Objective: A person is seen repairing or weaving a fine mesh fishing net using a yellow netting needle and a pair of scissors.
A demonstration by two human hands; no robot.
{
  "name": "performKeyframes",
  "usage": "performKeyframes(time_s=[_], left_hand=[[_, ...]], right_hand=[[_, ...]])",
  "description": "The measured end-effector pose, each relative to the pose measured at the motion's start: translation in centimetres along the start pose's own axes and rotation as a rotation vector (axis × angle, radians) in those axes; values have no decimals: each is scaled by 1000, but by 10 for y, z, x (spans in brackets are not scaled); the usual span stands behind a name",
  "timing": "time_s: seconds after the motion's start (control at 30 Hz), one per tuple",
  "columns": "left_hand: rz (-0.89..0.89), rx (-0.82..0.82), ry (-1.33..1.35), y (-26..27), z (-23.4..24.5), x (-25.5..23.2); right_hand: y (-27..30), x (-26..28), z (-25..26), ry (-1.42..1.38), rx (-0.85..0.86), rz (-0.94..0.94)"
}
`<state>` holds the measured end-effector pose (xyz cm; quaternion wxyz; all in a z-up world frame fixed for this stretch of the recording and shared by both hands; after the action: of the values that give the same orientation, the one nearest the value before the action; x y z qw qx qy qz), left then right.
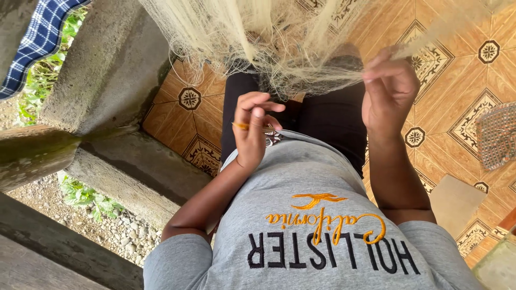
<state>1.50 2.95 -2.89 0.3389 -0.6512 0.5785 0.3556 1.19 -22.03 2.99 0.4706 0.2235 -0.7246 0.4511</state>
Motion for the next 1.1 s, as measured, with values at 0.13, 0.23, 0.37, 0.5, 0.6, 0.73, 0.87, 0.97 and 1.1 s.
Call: performKeyframes(time_s=[0.13, 0.23, 0.37, 0.5, 0.6, 0.73, 0.87, 0.97, 1.1], left_hand=[[268, -262, 149, -4, 35, 32], [510, -430, 262, -8, 53, 50], [802, -476, 567, -9, 52, 65], [488, -129, 343, -4, 11, 19], [-187, 287, -52, 26, 22, 26], [-629, 668, -448, 37, -15, 2], [-757, 909, -590, 37, -32, -5], [-784, 946, -746, 41, -31, 9], [-766, 979, -989, 40, -25, 24]], right_hand=[[-4, -6, 6, -105, -20, -43], [-7, -4, 3, -204, -49, -156], [-4, -9, 2, -340, -35, -234], [9, -50, 40, -816, -130, -560], [15, -63, 51, -884, -243, -667], [43, -84, 42, -688, -263, -703], [73, -50, -17, -220, 78, -763], [75, -12, -50, -161, 341, -641], [56, 17, -57, -261, 321, -506]])
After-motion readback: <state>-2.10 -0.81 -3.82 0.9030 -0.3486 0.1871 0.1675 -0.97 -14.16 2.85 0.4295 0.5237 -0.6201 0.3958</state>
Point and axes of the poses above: each hand's wrist, its own y-axis away from the middle knuckle, its own z-axis out of the back of the hand, x = y × z, the point moved 4 cm from there along -y, towards the middle knuckle, and after that the axes turned 15 degrees about -x, right-handed, at the moved point
